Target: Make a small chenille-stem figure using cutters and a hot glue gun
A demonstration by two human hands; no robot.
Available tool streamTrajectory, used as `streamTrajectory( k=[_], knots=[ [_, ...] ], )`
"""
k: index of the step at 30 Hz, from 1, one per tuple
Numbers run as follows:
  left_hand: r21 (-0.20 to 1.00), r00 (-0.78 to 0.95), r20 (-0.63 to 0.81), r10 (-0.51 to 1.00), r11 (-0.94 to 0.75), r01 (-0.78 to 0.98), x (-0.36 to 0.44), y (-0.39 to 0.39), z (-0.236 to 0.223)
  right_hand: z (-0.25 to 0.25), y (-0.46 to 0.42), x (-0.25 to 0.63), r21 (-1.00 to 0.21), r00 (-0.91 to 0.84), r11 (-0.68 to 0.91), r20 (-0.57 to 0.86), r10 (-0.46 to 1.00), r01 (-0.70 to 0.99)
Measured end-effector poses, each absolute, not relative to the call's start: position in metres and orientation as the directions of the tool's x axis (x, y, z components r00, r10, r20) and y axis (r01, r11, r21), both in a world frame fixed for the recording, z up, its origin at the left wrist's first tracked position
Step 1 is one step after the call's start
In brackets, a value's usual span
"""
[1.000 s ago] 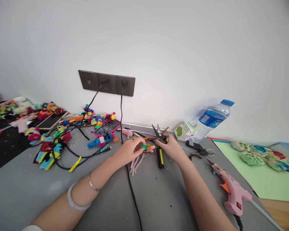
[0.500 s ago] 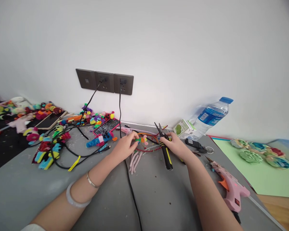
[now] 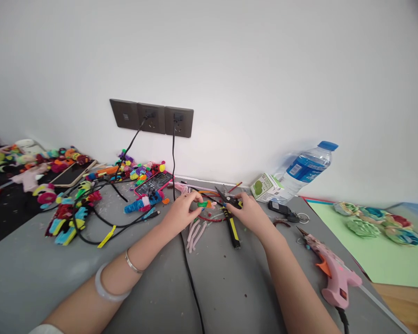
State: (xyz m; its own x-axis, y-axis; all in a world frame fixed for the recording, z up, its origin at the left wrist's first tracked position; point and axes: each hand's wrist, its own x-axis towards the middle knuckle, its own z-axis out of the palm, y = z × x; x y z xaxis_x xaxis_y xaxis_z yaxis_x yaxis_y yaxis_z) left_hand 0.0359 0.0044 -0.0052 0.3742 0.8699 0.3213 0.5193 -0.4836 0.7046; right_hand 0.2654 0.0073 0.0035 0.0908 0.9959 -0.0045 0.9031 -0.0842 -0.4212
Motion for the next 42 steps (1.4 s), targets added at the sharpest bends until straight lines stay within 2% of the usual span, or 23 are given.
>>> streamTrajectory(
  k=[2, 7, 10, 12, 14, 16, 19, 27, 35, 38, 42],
  knots=[
    [0.691, 0.377, 0.319, 0.87, -0.485, 0.536, 0.036, 0.004, -0.005, 0.001, 0.008, 0.267, -0.406, 0.077, -0.044, 0.066, 0.995, 0.913],
    [0.645, 0.369, 0.284, 0.885, -0.461, 0.609, 0.036, 0.005, -0.006, 0.001, 0.01, 0.27, -0.37, 0.088, -0.037, 0.122, 0.989, 0.928],
    [0.62, 0.36, 0.26, 0.896, -0.441, 0.649, 0.036, 0.006, -0.008, 0.011, 0.009, 0.271, -0.444, 0.037, 0.052, 0.188, 0.981, 0.894],
    [0.597, 0.369, 0.247, 0.896, -0.44, 0.67, 0.035, 0.007, -0.01, 0.019, 0.007, 0.267, -0.542, -0.107, 0.181, 0.165, 0.98, 0.821],
    [0.573, 0.382, 0.267, 0.885, -0.465, 0.675, 0.034, 0.008, -0.011, 0.025, 0.002, 0.26, -0.657, -0.332, 0.283, 0.054, 0.942, 0.699],
    [0.565, 0.382, 0.315, 0.869, -0.495, 0.66, 0.034, 0.009, -0.012, 0.029, -0.004, 0.25, -0.752, -0.514, 0.307, -0.049, 0.857, 0.583],
    [0.587, 0.359, 0.363, 0.86, -0.51, 0.628, 0.033, 0.008, -0.011, 0.026, -0.01, 0.236, -0.787, -0.608, 0.318, -0.09, 0.789, 0.529],
    [0.621, 0.339, 0.385, 0.858, -0.513, 0.593, 0.035, 0.008, -0.011, 0.016, -0.013, 0.222, -0.691, -0.622, 0.414, -0.066, 0.78, 0.592],
    [0.683, 0.338, 0.396, 0.854, -0.519, 0.514, 0.034, 0.004, -0.002, 0.033, -0.01, 0.244, -0.758, -0.534, 0.321, -0.042, 0.845, 0.567],
    [0.719, 0.399, 0.37, 0.839, -0.531, 0.449, 0.037, 0.001, -0.001, 0.04, -0.007, 0.25, -0.744, -0.429, 0.304, 0.027, 0.903, 0.594],
    [0.806, 0.439, 0.313, 0.842, -0.48, 0.347, 0.041, -0.001, -0.001, 0.041, -0.005, 0.251, -0.724, -0.348, 0.367, 0.186, 0.919, 0.583]
  ],
)
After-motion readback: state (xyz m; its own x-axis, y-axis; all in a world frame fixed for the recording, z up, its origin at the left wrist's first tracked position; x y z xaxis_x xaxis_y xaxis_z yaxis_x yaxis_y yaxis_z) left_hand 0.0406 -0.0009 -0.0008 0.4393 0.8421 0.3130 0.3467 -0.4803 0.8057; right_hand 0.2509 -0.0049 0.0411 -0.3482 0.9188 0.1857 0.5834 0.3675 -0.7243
